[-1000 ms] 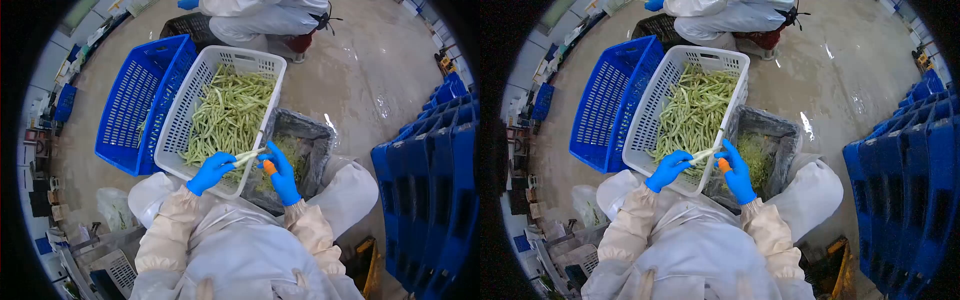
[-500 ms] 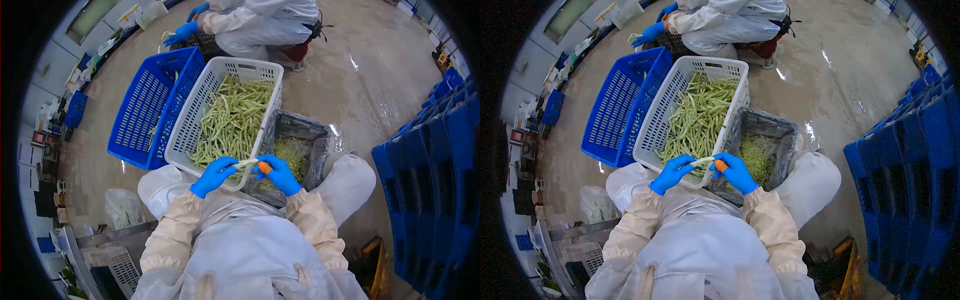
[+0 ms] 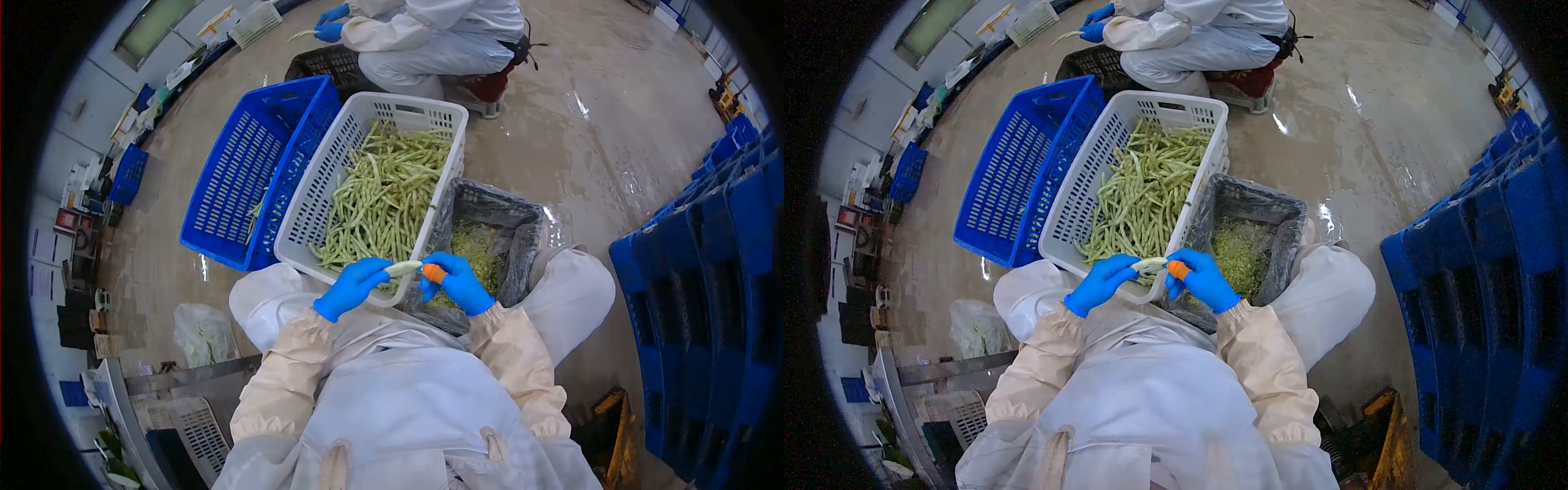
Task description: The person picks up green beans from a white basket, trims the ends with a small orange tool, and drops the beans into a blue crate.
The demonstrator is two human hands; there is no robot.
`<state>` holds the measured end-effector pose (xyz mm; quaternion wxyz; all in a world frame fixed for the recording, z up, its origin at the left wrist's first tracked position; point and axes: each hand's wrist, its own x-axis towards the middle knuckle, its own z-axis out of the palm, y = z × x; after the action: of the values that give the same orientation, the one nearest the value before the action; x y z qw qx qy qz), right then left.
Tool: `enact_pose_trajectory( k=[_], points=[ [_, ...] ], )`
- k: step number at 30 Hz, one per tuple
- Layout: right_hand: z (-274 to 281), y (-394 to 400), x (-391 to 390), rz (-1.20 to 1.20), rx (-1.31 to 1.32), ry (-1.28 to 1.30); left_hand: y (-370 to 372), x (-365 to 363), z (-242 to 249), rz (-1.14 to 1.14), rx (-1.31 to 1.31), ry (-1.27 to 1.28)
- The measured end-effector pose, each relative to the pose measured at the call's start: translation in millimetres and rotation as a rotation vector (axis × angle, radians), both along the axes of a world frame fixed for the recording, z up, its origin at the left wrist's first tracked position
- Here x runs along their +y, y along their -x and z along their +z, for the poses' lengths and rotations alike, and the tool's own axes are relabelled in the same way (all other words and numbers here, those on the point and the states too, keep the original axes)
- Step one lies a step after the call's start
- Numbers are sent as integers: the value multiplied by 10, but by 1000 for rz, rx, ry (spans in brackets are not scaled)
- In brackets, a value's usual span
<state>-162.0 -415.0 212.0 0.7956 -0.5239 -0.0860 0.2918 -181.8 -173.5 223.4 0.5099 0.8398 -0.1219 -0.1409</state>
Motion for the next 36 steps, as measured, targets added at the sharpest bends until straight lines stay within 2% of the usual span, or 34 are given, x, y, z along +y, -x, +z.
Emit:
enact_pose_trajectory(
  k=[2,4,6,8,9,10,11,12,14,16,18,20,21,23,24,26,28,29,31,34,36],
  points=[
    [-11,16,24,-33,-14,8,2,-85,40,-33,-235,-155],
    [-21,38,82,-227,126,-115,18,-183,-137,31,-314,-109],
    [-76,34,111,-273,193,-185,41,-317,-282,93,-393,-60],
    [-113,44,111,-317,259,-249,65,-460,-358,228,-151,139],
    [-58,57,109,-301,291,-299,68,-508,-303,234,-151,141],
    [-27,65,112,-289,323,-349,59,-541,-242,280,4,252],
    [-38,76,125,-290,323,-348,41,-562,-178,322,160,361],
    [-61,93,141,-260,315,-263,17,-572,-115,320,163,361],
    [-143,79,106,-228,309,-181,-51,-546,-1,433,249,555],
    [-331,-56,-130,-506,350,-261,-140,-355,81,465,194,632],
    [-614,-257,-498,-758,440,-527,-183,-153,204,500,141,706],
    [-469,-299,-741,-1044,423,-488,-204,4,385,521,208,720],
    [-462,-284,-761,-1043,424,-491,-222,76,384,522,207,717],
    [-454,-249,-787,-1075,347,-223,-258,159,345,469,261,803],
    [-455,-243,-728,-1074,346,-223,-259,97,402,519,261,782],
    [-432,-219,-446,-653,-221,522,-255,61,425,452,307,777],
    [-12,-78,-117,-703,-883,746,-260,-30,501,390,384,728],
    [21,-58,-43,-702,-886,745,-266,-55,495,390,381,730],
    [46,-20,32,-419,-992,535,-269,-80,480,357,436,766],
    [-4,-10,-5,-290,-980,575,-292,-43,420,349,454,800],
    [-37,15,13,-299,-971,598,-316,-34,368,344,463,833]
  ],
)
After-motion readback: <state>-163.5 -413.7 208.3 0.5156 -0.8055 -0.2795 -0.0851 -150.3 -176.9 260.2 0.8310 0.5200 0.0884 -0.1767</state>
